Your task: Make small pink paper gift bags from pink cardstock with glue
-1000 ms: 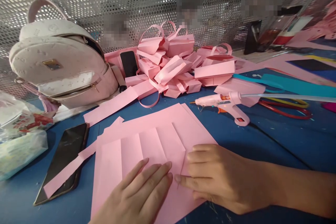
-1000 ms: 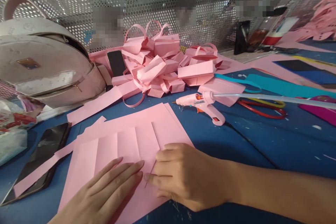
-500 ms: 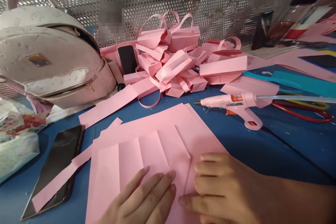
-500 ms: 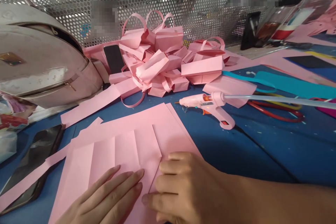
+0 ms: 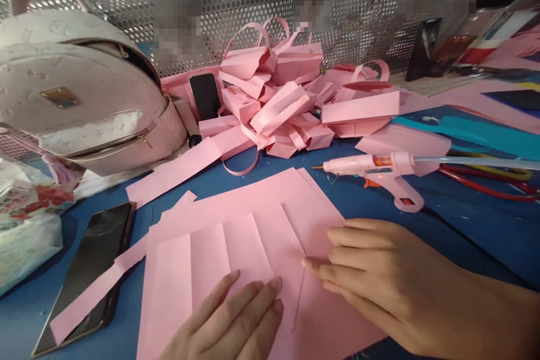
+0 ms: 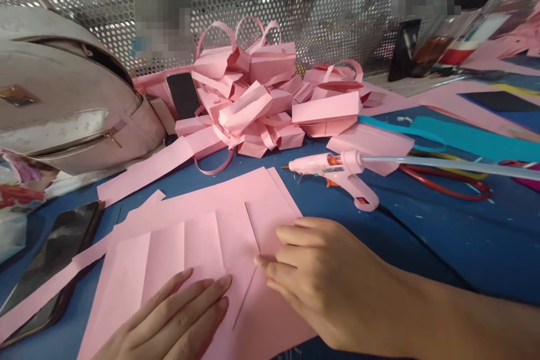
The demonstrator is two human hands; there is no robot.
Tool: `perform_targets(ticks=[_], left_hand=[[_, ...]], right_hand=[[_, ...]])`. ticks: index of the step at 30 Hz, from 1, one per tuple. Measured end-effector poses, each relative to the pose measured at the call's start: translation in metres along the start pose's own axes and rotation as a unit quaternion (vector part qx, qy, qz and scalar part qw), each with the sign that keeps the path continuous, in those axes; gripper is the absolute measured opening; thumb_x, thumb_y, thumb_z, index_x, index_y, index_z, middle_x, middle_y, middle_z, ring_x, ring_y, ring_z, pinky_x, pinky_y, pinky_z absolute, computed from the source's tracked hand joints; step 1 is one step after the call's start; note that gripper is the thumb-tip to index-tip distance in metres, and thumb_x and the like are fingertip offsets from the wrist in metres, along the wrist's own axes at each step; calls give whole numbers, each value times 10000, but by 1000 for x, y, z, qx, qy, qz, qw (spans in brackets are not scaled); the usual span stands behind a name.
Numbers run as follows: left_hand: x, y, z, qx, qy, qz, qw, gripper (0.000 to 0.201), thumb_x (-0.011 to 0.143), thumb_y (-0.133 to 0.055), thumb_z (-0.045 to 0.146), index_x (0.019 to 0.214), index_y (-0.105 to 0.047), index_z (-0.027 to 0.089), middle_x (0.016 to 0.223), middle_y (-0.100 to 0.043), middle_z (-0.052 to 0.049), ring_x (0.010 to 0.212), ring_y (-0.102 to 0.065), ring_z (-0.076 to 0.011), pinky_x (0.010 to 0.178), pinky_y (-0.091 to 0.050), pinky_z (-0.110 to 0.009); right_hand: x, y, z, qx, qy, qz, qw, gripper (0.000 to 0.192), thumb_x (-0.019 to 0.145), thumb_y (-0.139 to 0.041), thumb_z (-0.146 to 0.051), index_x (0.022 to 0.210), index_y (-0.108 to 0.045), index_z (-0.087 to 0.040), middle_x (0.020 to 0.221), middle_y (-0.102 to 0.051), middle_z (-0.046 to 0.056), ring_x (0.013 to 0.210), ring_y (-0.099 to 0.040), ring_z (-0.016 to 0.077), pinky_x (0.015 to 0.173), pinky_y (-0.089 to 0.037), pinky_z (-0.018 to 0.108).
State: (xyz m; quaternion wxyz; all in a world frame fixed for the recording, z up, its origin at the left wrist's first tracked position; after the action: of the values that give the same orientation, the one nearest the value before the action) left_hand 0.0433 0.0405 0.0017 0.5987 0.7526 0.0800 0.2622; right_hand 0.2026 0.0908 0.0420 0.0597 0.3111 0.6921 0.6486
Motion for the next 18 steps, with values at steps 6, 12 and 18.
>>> perform_targets(ticks=[6, 12, 18], left_hand=[[0, 10, -2, -5, -51, 30, 998, 435, 1098, -280, 220, 1405, -572, 123, 1454, -590, -53, 1277, -606, -171, 1209, -329, -367], [-20, 28, 16, 91, -65, 132, 985, 402, 1064, -392, 228, 1380, -588, 74, 1331, -670, -167, 1208, -665, -274, 1099, -494, -395], [-25, 65, 8, 29, -50, 189, 980, 350, 1032, -373, 83, 1162, -694, 32, 1086, -776, -142, 1075, -720, -279, 1096, -485, -467]], right_hand=[[3, 3, -3, 28, 94, 67, 993, 362, 1065, -379, -216, 1004, -728, -140, 652, -650, 26, 589, -516, 175, 577, -362, 314], [0, 6, -8, 60, 151, 93, 982, 280, 1038, -437, -208, 1047, -703, -122, 617, -610, 12, 535, -488, 164, 539, -328, 317], [-4, 7, -5, 51, 136, 138, 980, 251, 1019, -467, -209, 1071, -706, -152, 676, -680, 30, 574, -539, 164, 563, -360, 305]])
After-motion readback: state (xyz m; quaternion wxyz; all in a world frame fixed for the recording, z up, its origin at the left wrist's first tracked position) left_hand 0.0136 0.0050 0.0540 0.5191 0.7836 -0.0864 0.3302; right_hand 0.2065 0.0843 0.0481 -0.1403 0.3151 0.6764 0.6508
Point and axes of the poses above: each hand's wrist, its own x-axis towards the middle knuckle, its own y-axis out of the back of the hand, z = x × y, the point moved 8 cm from there along x, towards the middle knuckle
